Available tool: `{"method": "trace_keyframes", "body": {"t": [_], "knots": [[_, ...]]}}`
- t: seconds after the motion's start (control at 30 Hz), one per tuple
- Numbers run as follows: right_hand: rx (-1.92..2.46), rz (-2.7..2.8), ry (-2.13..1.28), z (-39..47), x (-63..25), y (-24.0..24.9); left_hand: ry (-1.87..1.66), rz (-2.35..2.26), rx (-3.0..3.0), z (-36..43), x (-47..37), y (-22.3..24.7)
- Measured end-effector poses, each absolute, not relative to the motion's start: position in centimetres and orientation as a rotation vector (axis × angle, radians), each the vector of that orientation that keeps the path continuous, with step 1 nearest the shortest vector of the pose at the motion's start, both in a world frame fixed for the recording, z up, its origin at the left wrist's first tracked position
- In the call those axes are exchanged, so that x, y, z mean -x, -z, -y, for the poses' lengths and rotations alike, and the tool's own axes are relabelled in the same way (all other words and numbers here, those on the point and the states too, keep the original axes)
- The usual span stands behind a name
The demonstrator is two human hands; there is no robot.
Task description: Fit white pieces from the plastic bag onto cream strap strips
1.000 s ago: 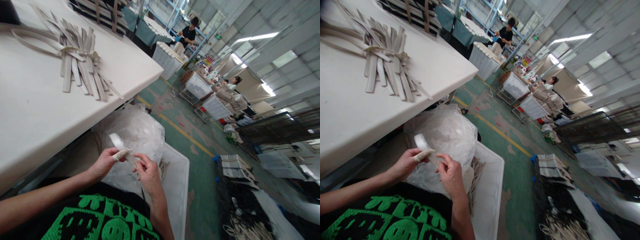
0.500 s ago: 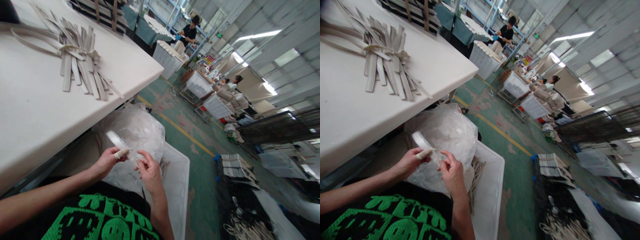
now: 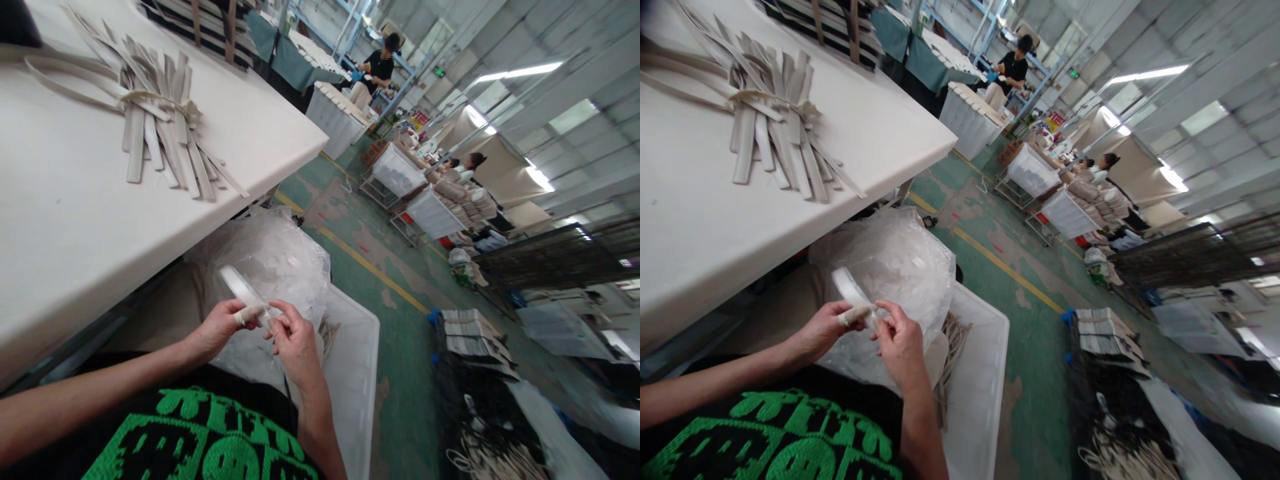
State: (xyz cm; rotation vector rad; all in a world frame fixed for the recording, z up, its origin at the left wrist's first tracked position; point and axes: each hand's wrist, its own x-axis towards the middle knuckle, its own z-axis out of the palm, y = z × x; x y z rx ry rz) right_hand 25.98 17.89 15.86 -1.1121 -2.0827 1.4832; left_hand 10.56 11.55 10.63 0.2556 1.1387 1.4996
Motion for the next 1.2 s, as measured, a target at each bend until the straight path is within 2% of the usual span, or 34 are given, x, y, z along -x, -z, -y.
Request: {"method": "trace_keyframes", "body": {"t": [0.33,0.63,0.87,1.2], "knots": [[1.143,2.029,-1.482,-18.3,-27.7,-16.0,-1.634,-1.09,-0.001,-12.2,-8.3,-10.4],[1.111,2.037,-1.485,-17.8,-26.4,-15.8,-1.523,-1.066,-0.048,-11.9,-10.0,-10.8],[1.107,1.687,-1.524,-20.2,-28.3,-13.9,-1.563,-0.95,0.07,-12.0,-8.5,-10.7],[0.635,2.144,-1.213,-17.9,-26.5,-16.3,-1.526,-0.899,0.097,-11.9,-8.7,-10.7]]}}
